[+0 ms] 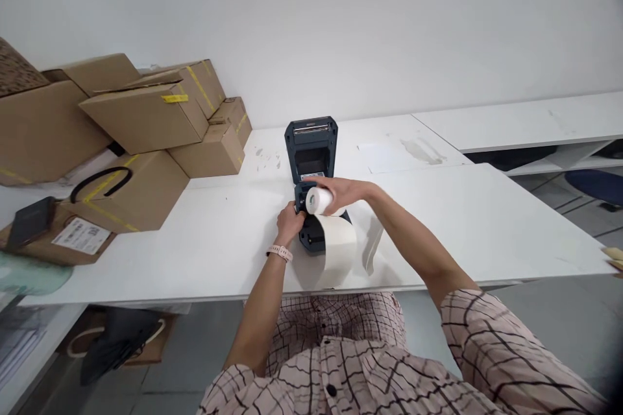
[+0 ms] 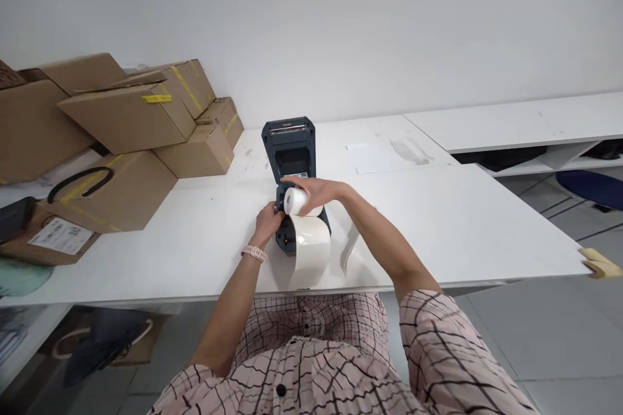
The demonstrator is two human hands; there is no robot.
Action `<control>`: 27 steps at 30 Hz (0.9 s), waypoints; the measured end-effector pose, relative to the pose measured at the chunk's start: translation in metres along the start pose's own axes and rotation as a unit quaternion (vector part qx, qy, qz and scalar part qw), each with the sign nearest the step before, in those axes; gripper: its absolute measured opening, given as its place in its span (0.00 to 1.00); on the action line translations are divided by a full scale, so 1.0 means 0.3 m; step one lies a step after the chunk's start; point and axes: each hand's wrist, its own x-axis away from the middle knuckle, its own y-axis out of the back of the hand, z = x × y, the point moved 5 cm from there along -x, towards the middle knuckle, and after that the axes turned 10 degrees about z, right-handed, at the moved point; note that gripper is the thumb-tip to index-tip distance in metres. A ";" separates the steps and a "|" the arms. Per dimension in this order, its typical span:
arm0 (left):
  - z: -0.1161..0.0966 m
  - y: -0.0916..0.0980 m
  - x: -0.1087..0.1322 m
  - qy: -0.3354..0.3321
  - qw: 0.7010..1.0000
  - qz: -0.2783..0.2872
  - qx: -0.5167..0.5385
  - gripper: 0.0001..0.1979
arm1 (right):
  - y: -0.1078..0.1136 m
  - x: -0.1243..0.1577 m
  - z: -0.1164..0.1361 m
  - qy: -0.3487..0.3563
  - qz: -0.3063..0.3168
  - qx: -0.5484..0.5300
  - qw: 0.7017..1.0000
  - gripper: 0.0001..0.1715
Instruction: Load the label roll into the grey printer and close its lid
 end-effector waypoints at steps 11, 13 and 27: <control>0.008 -0.007 0.005 -0.006 0.999 -0.016 0.042 0.20 | 0.098 0.346 -0.295 -0.105 -0.196 -0.117 0.968 0.54; 0.010 -0.006 0.002 -0.003 0.999 -0.019 0.038 0.21 | 0.039 0.321 -0.362 -0.138 -0.196 -0.123 0.963 0.54; 0.019 -0.012 -0.010 -0.010 0.998 -0.016 0.061 0.24 | -0.163 0.678 -0.407 -0.116 -0.190 -0.376 0.899 0.36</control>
